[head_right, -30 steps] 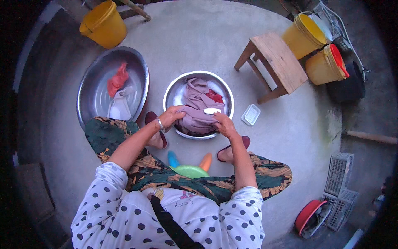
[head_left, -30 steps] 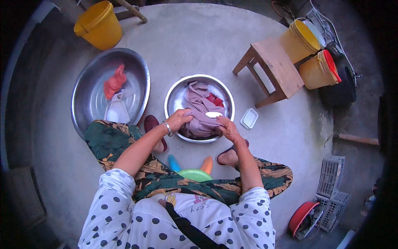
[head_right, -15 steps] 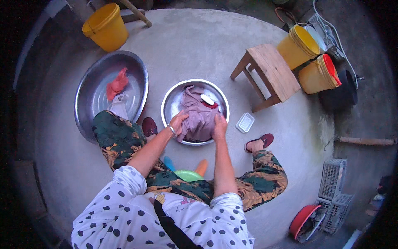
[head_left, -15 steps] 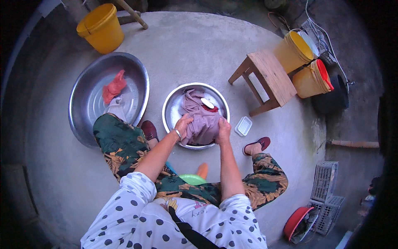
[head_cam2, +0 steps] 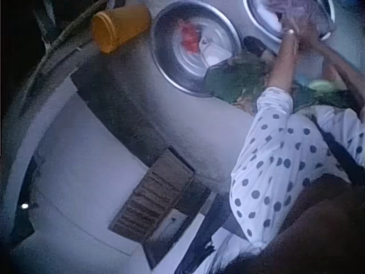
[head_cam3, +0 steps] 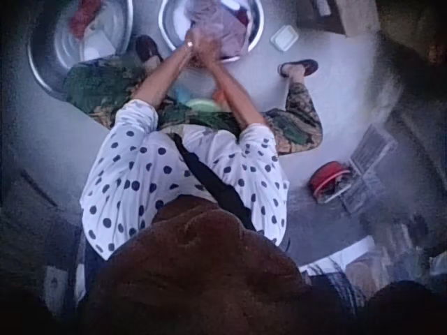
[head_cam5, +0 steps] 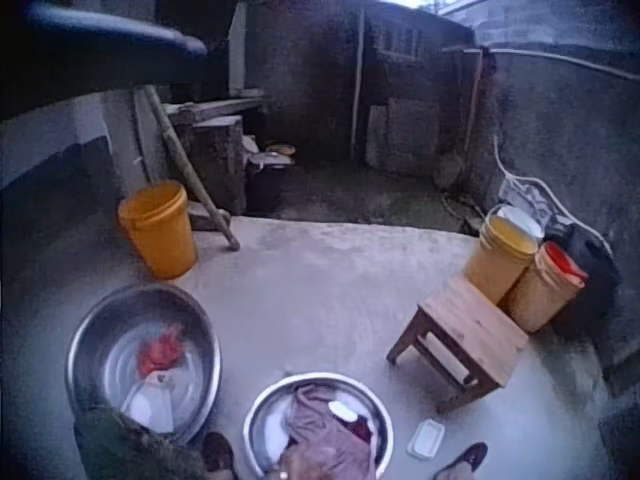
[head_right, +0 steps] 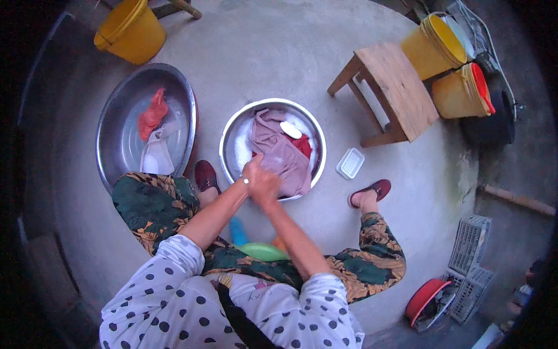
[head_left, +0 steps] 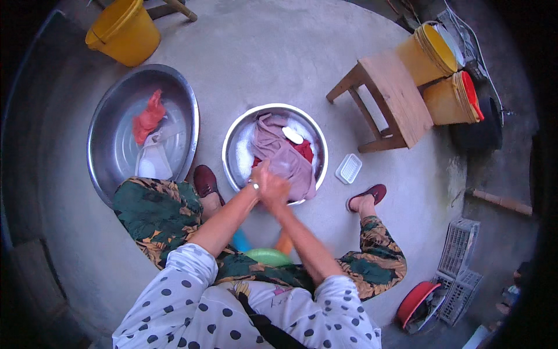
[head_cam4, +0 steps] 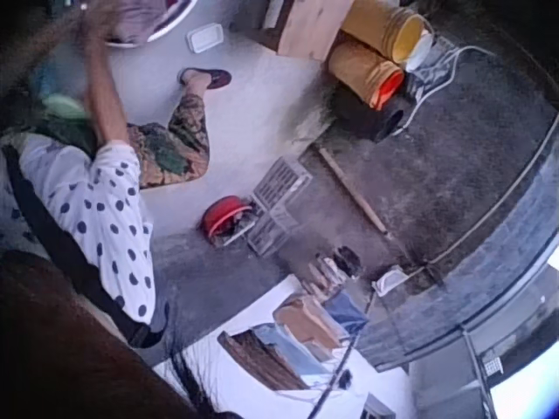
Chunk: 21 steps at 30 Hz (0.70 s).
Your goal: The person sits on a small stool and hand-washes a pink garment in a metal basin. They repeatedly apply soap with a bar, scrub the fabric, and rinse it in the water. The person handles the garment one at a time, focusing on different sections throughout the process.
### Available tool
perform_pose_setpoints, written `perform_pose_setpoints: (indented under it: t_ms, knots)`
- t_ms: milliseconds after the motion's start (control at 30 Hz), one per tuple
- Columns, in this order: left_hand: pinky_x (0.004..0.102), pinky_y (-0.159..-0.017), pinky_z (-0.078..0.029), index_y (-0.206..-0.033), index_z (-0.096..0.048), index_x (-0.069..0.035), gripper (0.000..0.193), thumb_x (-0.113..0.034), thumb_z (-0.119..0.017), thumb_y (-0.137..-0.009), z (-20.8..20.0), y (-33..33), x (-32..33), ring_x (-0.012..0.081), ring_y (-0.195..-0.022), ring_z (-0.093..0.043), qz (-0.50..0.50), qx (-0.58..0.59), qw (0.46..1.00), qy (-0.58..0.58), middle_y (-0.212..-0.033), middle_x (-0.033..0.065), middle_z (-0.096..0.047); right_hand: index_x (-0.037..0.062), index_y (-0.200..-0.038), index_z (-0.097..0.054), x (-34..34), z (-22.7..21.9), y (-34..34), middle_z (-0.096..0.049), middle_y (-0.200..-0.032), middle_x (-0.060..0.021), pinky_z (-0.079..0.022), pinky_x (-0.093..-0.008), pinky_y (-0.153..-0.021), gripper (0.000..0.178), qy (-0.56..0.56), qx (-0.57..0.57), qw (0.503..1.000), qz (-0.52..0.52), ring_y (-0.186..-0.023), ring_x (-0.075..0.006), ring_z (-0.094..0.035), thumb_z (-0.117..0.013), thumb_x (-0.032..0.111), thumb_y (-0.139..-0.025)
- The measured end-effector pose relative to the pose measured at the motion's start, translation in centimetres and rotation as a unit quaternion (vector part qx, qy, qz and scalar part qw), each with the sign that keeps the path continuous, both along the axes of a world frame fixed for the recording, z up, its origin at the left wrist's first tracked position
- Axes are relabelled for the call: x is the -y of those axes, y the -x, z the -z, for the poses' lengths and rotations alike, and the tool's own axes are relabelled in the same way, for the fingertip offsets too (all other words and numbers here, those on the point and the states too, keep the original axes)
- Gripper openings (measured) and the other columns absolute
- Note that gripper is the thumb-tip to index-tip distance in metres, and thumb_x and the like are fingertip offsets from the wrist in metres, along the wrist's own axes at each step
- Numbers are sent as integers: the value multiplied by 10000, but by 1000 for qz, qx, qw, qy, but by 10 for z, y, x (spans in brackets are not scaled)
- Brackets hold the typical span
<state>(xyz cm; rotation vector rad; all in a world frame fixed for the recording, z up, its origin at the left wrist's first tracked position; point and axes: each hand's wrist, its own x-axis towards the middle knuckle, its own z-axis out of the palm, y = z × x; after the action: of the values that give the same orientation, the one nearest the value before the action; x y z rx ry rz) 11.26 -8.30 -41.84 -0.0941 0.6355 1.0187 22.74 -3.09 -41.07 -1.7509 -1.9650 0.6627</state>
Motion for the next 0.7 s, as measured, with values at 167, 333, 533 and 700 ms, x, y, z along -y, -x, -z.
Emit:
perform_pose_setpoints:
  t_ms: [167,333,533,700]
  knots:
    - [332,-895,-355,-1151,-460,12,692,-560,-514,-767,-27,-23,2,199,-1016,-501,78,-357,929,57,-1070,111,-559,36,-675,-584,1,6,-6,-532,-564,-134,-390,-380,-523,403,82,-20,996,13,-561,-242,-536,-441,371,-848]
    - [286,-741,-465,-1077,-523,13,493,-251,-710,-705,-74,36,-8,164,-832,-575,204,-453,864,-79,-956,79,-596,40,-874,-571,-32,-42,-48,-611,-805,-89,-426,-393,-658,324,223,-360,904,-58,-692,-249,-571,-658,311,-719]
    - [274,-757,-440,-1014,-541,9,440,-259,-703,-704,-67,44,-8,153,-829,-561,66,-494,866,-36,-919,85,-596,12,-1023,-526,-18,-8,-88,-592,-855,-102,-437,-324,-700,487,204,-169,953,-150,-714,-218,-541,-697,269,-647]
    - [276,-753,-434,-976,-516,-25,221,-165,-579,-817,-53,48,-5,116,-818,-526,-28,-447,890,-87,-897,41,-566,36,-993,-536,-24,-57,-69,-583,-860,-34,-446,-321,-711,311,236,-431,869,-58,-732,-192,-558,-617,185,-732]
